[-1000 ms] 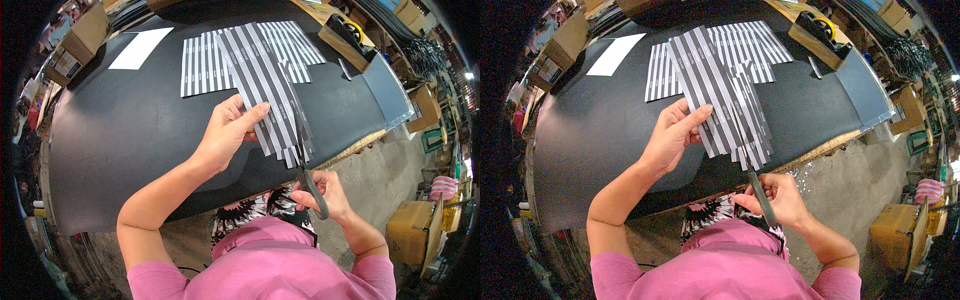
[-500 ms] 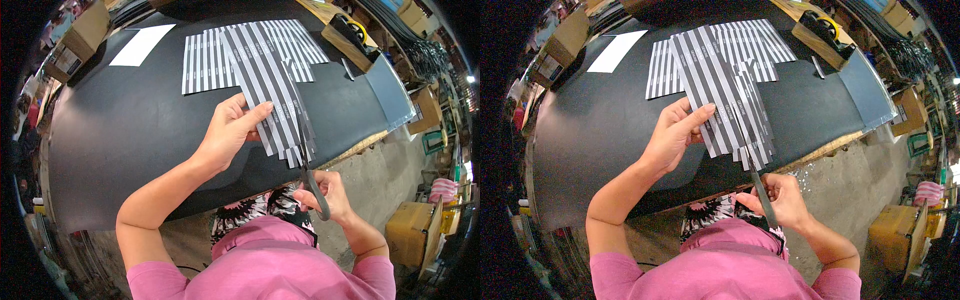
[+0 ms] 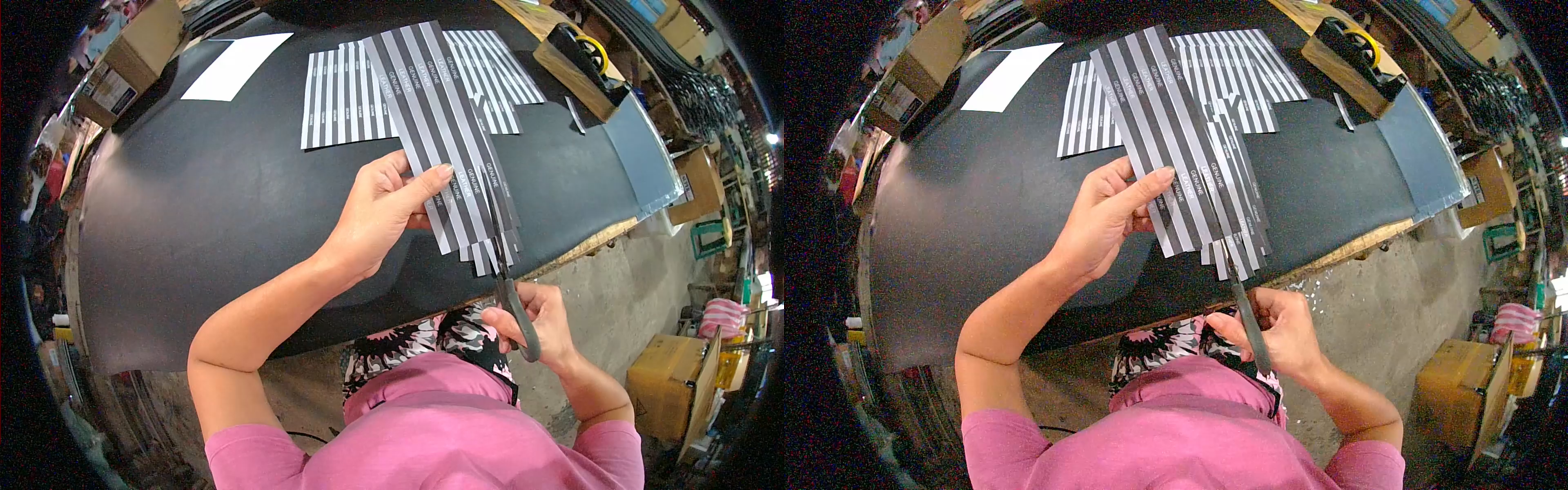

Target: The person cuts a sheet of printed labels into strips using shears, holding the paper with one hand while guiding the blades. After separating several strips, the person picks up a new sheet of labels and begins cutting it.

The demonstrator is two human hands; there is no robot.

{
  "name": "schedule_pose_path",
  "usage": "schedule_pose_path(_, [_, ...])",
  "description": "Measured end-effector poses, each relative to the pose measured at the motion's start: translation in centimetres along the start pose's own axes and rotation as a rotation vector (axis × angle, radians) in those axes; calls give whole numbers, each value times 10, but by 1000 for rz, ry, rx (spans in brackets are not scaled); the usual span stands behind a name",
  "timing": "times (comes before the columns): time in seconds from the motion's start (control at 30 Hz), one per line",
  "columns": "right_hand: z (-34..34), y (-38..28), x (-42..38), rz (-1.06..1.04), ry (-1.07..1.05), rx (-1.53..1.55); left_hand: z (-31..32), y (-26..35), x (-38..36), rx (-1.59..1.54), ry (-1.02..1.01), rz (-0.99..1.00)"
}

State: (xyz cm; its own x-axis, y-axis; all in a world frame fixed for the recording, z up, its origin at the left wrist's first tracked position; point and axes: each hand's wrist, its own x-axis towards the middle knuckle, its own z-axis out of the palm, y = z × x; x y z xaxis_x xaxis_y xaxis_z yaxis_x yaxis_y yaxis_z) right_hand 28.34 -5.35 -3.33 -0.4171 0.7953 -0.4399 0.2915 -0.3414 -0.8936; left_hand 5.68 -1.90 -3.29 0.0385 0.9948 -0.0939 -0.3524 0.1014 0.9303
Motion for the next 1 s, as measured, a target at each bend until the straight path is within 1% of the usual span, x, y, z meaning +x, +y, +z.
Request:
schedule_pose_path(0.2, [-2, 3, 1, 19, 24, -61, 0, 0, 1, -4, 10, -6])
schedule_pose_path(0.4, [-2, 3, 1, 69, 46, -50, -1, 1, 1, 2, -6, -15])
schedule_pose_path(0.53, [-2, -1, 0, 59, 48, -77, -3, 0, 1, 27, -6, -17])
schedule_pose_path(0.6, [0, -6, -1, 88, 35, -42, -2, -1, 1, -10, -12, -13])
schedule_pose_path(1.0, [-1, -2, 0, 70, 54, -71, -4, -2, 2, 6, -26, -10])
